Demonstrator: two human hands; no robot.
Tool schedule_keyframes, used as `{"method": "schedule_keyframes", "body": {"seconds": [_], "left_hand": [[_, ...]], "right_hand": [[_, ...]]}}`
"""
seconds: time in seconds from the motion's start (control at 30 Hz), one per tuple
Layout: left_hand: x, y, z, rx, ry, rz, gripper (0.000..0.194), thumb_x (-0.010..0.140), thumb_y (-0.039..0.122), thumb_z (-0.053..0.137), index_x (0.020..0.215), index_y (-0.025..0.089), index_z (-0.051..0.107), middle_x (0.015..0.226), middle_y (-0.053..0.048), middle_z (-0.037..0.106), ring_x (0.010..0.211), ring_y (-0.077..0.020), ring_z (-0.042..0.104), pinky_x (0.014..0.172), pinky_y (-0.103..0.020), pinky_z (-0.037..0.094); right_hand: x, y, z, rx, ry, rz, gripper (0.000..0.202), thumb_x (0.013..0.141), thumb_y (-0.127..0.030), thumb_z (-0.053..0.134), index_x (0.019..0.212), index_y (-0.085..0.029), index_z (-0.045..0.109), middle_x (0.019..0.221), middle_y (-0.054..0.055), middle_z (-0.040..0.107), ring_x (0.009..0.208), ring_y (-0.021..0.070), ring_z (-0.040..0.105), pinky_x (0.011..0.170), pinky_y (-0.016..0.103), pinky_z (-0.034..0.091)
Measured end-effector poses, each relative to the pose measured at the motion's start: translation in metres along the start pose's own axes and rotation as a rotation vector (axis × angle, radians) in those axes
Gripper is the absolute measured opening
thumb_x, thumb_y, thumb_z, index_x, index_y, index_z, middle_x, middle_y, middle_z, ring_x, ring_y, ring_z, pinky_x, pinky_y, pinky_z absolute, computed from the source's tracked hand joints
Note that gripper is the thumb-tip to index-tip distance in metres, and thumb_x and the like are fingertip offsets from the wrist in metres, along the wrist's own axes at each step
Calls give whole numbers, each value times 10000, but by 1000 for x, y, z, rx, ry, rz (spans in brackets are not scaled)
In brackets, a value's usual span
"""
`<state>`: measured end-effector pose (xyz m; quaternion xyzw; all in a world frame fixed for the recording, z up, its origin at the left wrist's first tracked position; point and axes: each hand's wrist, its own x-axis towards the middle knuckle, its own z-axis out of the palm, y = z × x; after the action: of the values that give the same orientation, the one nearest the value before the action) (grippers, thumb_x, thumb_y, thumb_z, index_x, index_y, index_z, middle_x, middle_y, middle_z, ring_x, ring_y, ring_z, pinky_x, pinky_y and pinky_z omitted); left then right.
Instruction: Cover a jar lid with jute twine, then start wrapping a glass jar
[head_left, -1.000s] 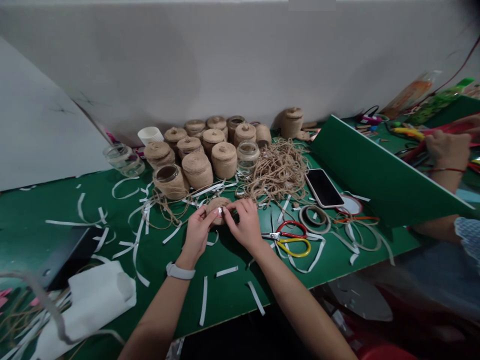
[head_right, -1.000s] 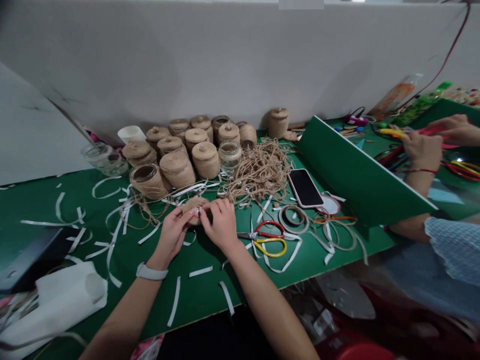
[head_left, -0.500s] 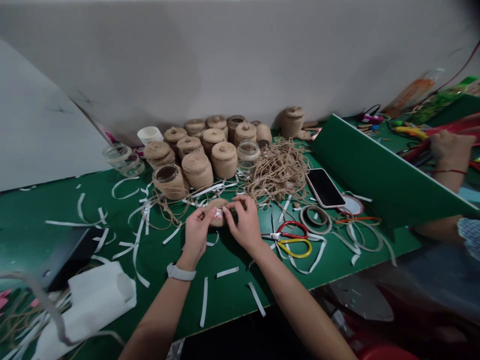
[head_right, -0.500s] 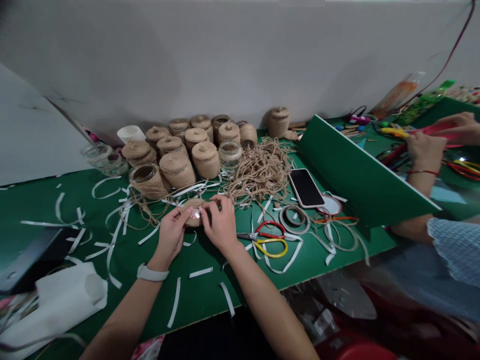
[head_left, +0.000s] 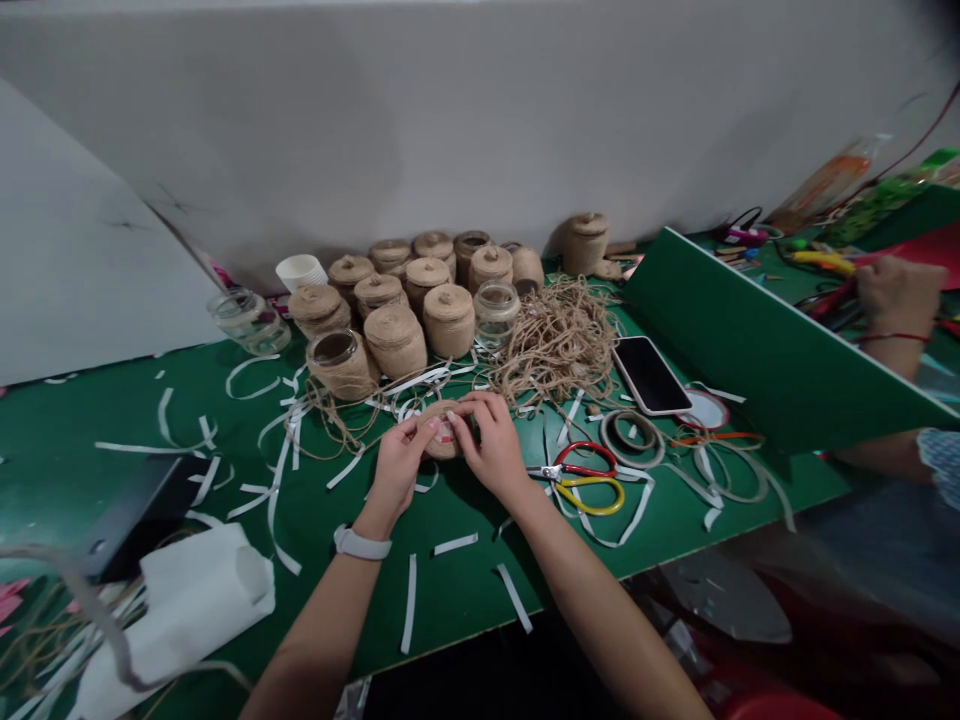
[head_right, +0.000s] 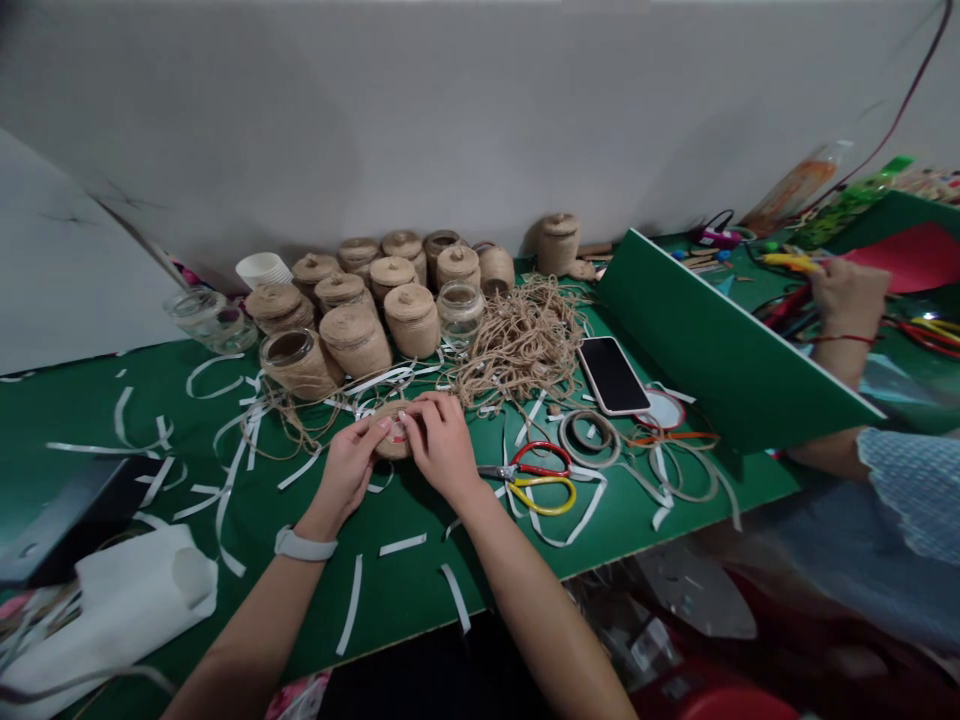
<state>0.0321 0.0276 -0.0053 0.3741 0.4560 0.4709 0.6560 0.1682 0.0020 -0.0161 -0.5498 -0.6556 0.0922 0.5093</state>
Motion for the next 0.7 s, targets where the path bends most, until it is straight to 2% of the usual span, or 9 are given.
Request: {"method": "schedule_keyframes", "body": {"seconds": [0.23,0.53,0.7], "left_hand": [[2,-1,-2,-8,83,55,378,645,372,826,914,119,746,935,-99,765,842,-218,698,789,-324,543],[-2,2,5,-28,-24,66,445,681,311,817,1078,177,669,1047,-78,745,948,-214,694,833,-304,545],[-2,1,4,-30,-23,43,398,664,298,829,996,160,661,944,-62,756,845,-181,701,782,-274,549]], "right_hand": [[-1,3,1,-84,43,-10,126,941,-253,517,993,-198,617,988,96,591,978,227,529,873,404,478],[-1,2,1,-103,80,-36,97,944,-233,517,916,-195,602,922,79,602,919,214,528,823,382,475],[-2,0,2,-116,45,-27,106,940,-244,520,900,-190,602,915,84,608,911,216,522,828,378,479]]}}
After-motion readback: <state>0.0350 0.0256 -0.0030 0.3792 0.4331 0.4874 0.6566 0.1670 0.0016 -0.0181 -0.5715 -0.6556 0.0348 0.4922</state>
